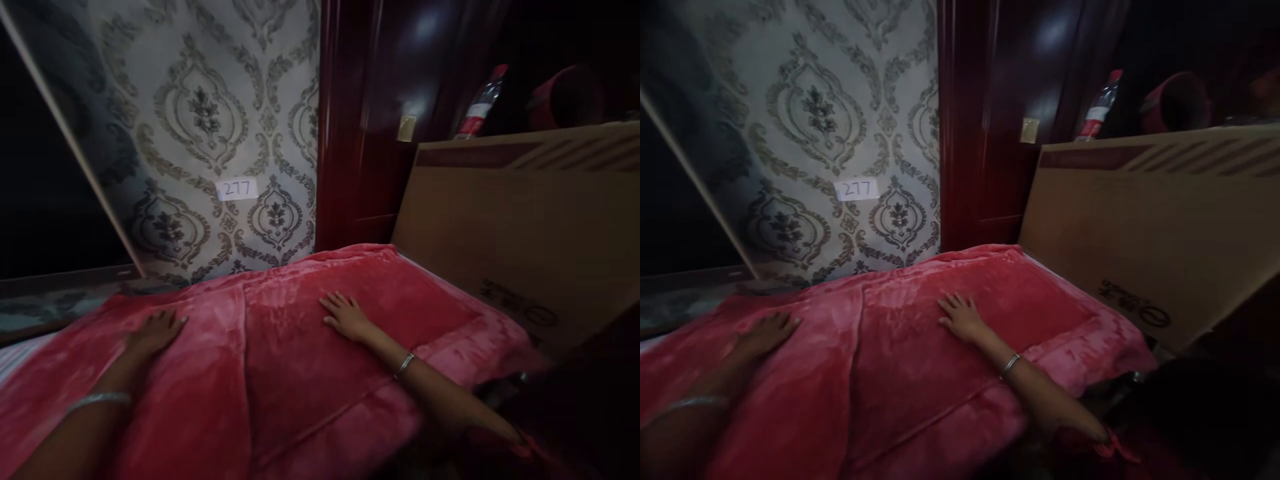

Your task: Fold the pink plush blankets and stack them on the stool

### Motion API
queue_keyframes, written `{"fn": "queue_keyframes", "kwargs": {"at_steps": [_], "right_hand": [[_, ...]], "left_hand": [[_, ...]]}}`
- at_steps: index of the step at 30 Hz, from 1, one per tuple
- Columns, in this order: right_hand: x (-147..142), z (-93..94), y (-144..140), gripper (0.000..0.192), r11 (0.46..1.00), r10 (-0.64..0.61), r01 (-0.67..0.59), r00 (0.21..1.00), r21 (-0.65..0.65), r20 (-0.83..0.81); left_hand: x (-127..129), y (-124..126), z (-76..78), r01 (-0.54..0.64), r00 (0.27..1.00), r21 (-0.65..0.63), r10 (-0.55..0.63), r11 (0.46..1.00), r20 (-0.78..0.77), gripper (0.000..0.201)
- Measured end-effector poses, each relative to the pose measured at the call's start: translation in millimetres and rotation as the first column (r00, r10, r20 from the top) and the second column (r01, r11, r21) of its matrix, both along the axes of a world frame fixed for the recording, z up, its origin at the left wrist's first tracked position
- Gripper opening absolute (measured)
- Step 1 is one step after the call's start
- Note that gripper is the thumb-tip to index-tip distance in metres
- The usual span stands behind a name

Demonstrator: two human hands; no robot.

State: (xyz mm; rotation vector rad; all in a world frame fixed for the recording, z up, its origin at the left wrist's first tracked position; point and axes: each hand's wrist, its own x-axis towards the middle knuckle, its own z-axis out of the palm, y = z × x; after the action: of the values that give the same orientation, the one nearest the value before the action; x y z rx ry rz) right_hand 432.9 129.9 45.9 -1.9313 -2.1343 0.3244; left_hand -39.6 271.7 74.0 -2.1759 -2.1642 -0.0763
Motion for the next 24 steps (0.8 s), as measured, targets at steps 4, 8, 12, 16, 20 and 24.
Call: {"fn": "queue_keyframes", "kwargs": {"at_steps": [4,8,12,16,20,24], "right_hand": [[85.0,0.1,-8.0,0.055,0.954,-0.299,0.299,0.954,0.007,0.035],[154.4,4.4,-18.3,0.053,0.838,-0.545,0.544,0.837,0.036,0.052],[209.1,8.7,-34.5,0.052,0.684,-0.73,0.728,0.681,0.054,0.056],[250.9,5.6,-48.7,0.051,0.549,-0.835,0.835,0.547,0.036,0.054],[280.0,-1.5,-57.3,0.046,0.497,-0.867,0.867,0.497,-0.012,0.042],[299.0,-4.5,-60.9,0.04,0.523,-0.852,0.852,0.523,-0.041,0.012]], "left_hand": [[80.7,-8.2,16.5,0.149,0.989,-0.068,-0.15,0.987,-0.016,0.059],[176.6,-31.1,12.0,0.461,0.888,-0.065,-0.46,0.885,0.03,0.063],[228.2,-53.2,-10.7,0.551,0.835,-0.077,-0.55,0.831,0.039,0.064],[233.0,-57.2,-33.3,0.54,0.841,-0.059,-0.541,0.839,-0.006,0.063],[226.4,-48.7,-42.8,0.545,0.838,-0.042,-0.546,0.837,-0.008,0.064],[224.5,-41.7,-46.6,0.568,0.823,-0.013,-0.568,0.823,0.015,0.065]]}}
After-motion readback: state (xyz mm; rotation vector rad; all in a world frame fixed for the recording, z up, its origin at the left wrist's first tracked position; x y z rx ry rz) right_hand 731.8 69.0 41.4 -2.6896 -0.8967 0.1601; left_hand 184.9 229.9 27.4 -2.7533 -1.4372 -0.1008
